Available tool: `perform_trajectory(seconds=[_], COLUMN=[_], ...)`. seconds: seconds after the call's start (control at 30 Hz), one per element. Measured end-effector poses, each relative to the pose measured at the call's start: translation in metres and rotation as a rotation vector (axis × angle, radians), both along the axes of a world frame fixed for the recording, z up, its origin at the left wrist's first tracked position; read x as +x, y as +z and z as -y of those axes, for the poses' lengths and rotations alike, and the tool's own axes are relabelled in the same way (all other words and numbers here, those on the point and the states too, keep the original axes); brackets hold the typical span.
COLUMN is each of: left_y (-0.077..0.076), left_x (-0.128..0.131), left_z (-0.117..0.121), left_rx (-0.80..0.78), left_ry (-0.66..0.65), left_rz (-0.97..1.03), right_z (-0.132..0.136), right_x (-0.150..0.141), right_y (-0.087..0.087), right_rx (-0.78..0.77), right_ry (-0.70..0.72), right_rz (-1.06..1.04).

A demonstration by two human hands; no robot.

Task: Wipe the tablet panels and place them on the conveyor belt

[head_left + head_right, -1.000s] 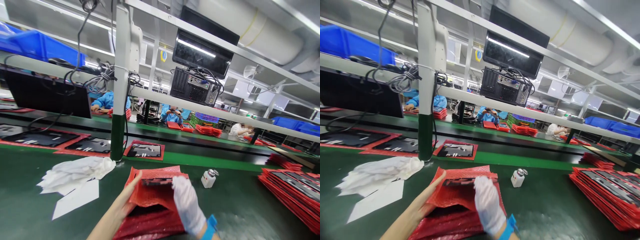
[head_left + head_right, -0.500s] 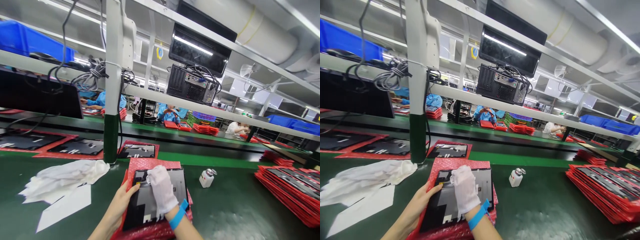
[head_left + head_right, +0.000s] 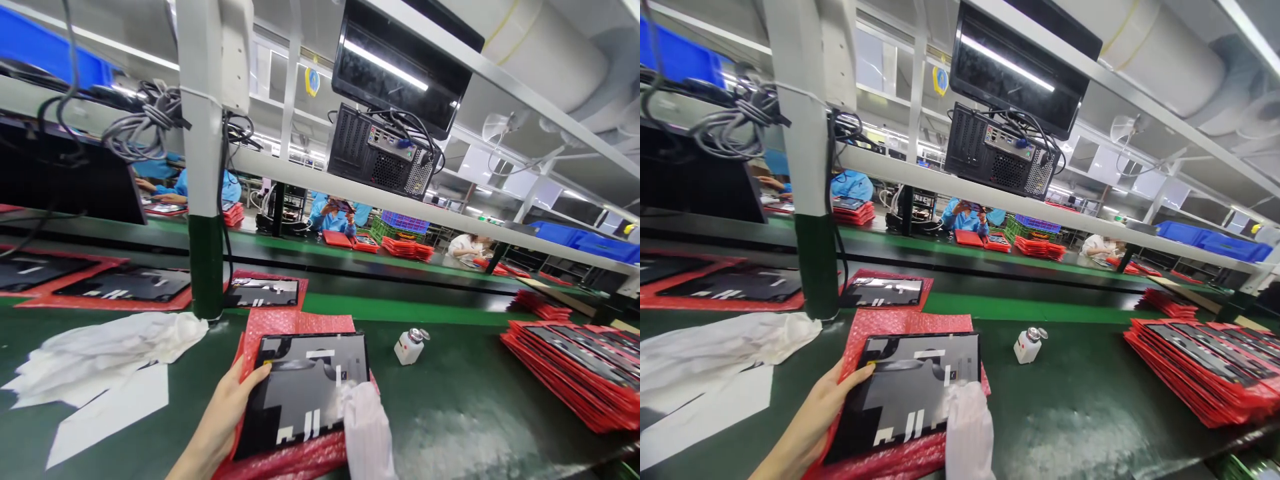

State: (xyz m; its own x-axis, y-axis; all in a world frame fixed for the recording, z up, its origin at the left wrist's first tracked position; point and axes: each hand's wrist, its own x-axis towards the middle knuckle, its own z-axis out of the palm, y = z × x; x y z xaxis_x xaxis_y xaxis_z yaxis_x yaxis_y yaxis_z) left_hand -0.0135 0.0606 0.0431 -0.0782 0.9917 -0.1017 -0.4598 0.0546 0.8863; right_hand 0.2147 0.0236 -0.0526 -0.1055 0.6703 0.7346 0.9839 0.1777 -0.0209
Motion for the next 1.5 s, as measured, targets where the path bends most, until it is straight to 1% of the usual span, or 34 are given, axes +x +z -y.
perform_trajectory(seconds=[0.07,0.17,0.23,0.3,0.4,0.5,0.6,0.7,0.77,0.83,0.9,0.93,1.0,1.07,1.13,1.2,1.23,1.3,1.37,1.4,1.47,1.5], left_y=[0.003,0.006,0.006,0.007,0.009,0.013,0.015,0.016,0.018,0.019,0.02,0.02,0.019,0.02,0.025,0.036,0.043,0.059,0.073,0.078,0.082,0.08], left_x=[0.0,0.0,0.001,0.002,0.004,0.006,0.006,0.006,0.007,0.008,0.008,0.008,0.006,0.004,0.004,0.009,0.013,0.027,0.046,0.056,0.075,0.083], left_z=[0.001,0.003,0.003,0.003,0.002,0.001,0.001,0.001,0.0,-0.002,-0.004,-0.005,-0.008,-0.012,-0.019,-0.032,-0.043,-0.074,-0.118,-0.142,-0.189,-0.211], left_rx=[0.012,0.026,0.022,0.004,0.009,-0.001,-0.073,-0.105,-0.103,-0.099,-0.1,-0.108,-0.136,-0.167,-0.185,-0.156,-0.119,-0.026,0.039,0.055,0.056,0.047], left_ry=[-0.025,-0.027,-0.016,-0.015,-0.006,-0.024,-0.017,-0.018,-0.037,-0.044,-0.048,-0.046,-0.052,-0.05,-0.064,-0.088,-0.102,-0.114,-0.101,-0.094,-0.071,-0.063], left_rz=[-0.034,-0.07,-0.055,-0.028,-0.023,-0.01,0.017,0.019,0.01,-0.002,-0.015,-0.019,-0.032,-0.041,-0.04,-0.037,-0.045,-0.073,-0.091,-0.095,-0.12,-0.144], right_z=[-0.001,-0.016,-0.024,-0.027,-0.024,-0.02,-0.019,-0.02,-0.019,-0.018,-0.017,-0.017,-0.014,-0.01,-0.007,-0.005,-0.005,-0.007,-0.009,-0.01,-0.01,-0.009], right_x=[-0.025,-0.058,-0.072,-0.079,-0.081,-0.076,-0.063,-0.055,-0.06,-0.07,-0.073,-0.07,-0.049,-0.016,0.018,0.044,0.052,0.06,0.063,0.063,0.065,0.067], right_y=[0.002,0.018,0.029,0.036,0.037,0.027,0.016,0.013,0.016,0.023,0.027,0.027,0.023,0.016,0.013,0.019,0.026,0.044,0.062,0.068,0.076,0.077], right_rx=[-0.038,-0.062,-0.063,-0.059,-0.05,-0.028,0.004,0.013,-0.051,-0.169,-0.257,-0.251,-0.145,-0.003,0.075,0.082,0.066,0.035,0.029,0.036,0.028,0.01], right_ry=[0.097,0.178,0.211,0.244,0.28,0.279,0.255,0.25,0.297,0.365,0.396,0.377,0.308,0.247,0.197,0.135,0.101,0.052,0.048,0.057,0.056,0.04], right_rz=[-0.026,-0.045,-0.059,-0.076,-0.103,-0.137,-0.197,-0.278,-0.335,-0.405,-0.473,-0.496,-0.507,-0.479,-0.455,-0.494,-0.568,-0.835,-1.136,-1.235,-1.308,-1.31])
